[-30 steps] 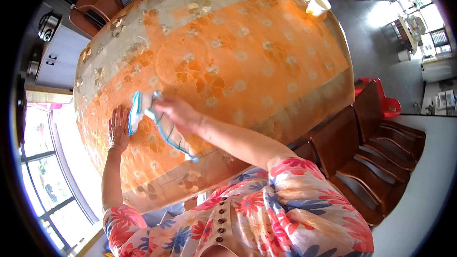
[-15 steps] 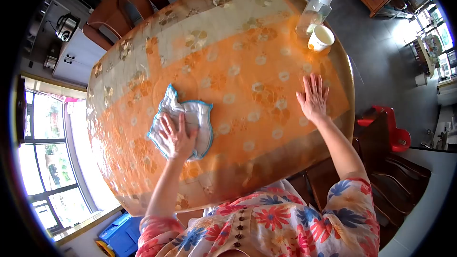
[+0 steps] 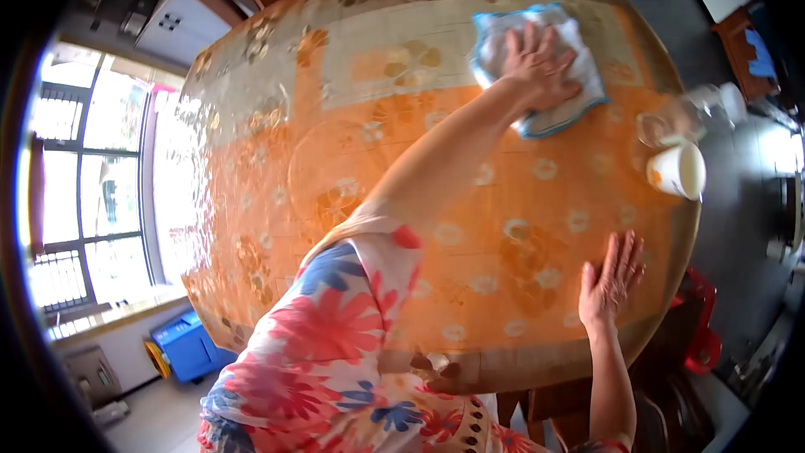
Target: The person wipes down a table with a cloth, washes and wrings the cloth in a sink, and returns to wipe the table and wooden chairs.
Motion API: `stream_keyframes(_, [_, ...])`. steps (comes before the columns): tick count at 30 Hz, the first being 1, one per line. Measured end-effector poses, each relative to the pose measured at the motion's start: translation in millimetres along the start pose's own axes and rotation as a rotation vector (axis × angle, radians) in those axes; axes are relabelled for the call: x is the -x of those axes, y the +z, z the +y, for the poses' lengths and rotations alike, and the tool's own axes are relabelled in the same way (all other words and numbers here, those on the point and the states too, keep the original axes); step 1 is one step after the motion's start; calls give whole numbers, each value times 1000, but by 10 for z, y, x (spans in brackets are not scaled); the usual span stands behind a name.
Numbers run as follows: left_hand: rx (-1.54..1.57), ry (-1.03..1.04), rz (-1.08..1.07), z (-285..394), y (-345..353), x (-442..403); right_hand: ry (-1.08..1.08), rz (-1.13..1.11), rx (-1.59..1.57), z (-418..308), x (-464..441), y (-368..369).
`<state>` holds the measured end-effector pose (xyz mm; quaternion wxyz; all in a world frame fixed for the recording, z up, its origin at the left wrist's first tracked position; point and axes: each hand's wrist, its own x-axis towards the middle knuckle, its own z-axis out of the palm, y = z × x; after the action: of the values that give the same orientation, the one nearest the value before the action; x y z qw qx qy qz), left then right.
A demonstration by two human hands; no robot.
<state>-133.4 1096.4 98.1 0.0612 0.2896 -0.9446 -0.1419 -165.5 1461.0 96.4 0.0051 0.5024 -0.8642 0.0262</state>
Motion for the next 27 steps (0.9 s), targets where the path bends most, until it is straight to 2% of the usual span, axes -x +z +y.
stream_keyframes(5, [-10, 45, 50, -466, 86, -293, -28, 19, 96, 94, -17, 96])
stream_keyframes(6, [-67, -43, 99, -700, 42, -250, -32, 22, 96, 97, -18, 101])
stream_keyframes(7, [-99, -141, 46, -965, -308, -34, -30, 25, 101, 125, -6, 88])
stream_keyframes(10, [-171, -395, 185, -2300, -555, 479, -53, 35, 130, 139, -22, 101])
stream_keyframes(13, [-118, -611, 165, -3707, -1043, 1538, -41, 34, 122, 183, -14, 147])
stream_keyframes(14, [-120, -735, 190, -3902, -1281, 2025, -61, 27, 133, 186, -20, 133])
stream_keyframes(15, [-199, -932, 180, -4367, -1322, 2463, -81, 40, 141, 187, -32, 135])
stream_keyframes(16, [-282, -1000, 257, -4798, -1271, 3022, -103, 49, 149, 208, -46, 134])
stream_keyframes(17, [-366, -1081, 182, -4827, -1483, 3601, -126, 53, 156, 227, -52, 138])
stream_keyframes(18, [-462, -1091, 228, -5276, -1366, 4307, -142, 73, 167, 226, -50, 146])
stream_keyframes(19, [-412, -1194, 162, -5147, -1520, 4862, -156, 93, 176, 243, -47, 155])
stream_keyframes(20, [-322, -1350, 210, -4883, -1635, 5280, -167, 117, 183, 253, -59, 167])
stream_keyframes(21, [-571, -1281, -162, -4838, -1706, 5808, -176, 120, 172, 239, -74, 162])
stream_keyframes(22, [-723, -1354, -281, -5270, -1450, 6531, -181, 124, 160, 223, -76, 148])
stream_keyframes(23, [-669, -1409, -274, -5412, -1358, 6976, -182, 127, 148, 208, -66, 147])
stream_keyframes(24, [-484, -1542, -12, -5723, -1199, 7303, -173, 115, 158, 201, -58, 148])
stream_keyframes(25, [-360, -1676, -25, -5570, -1288, 6990, -164, 105, 171, 204, -55, 146])
stream_keyframes(27, [-558, -1553, 150, -5447, -1318, 6235, -162, 103, 187, 202, -63, 139])
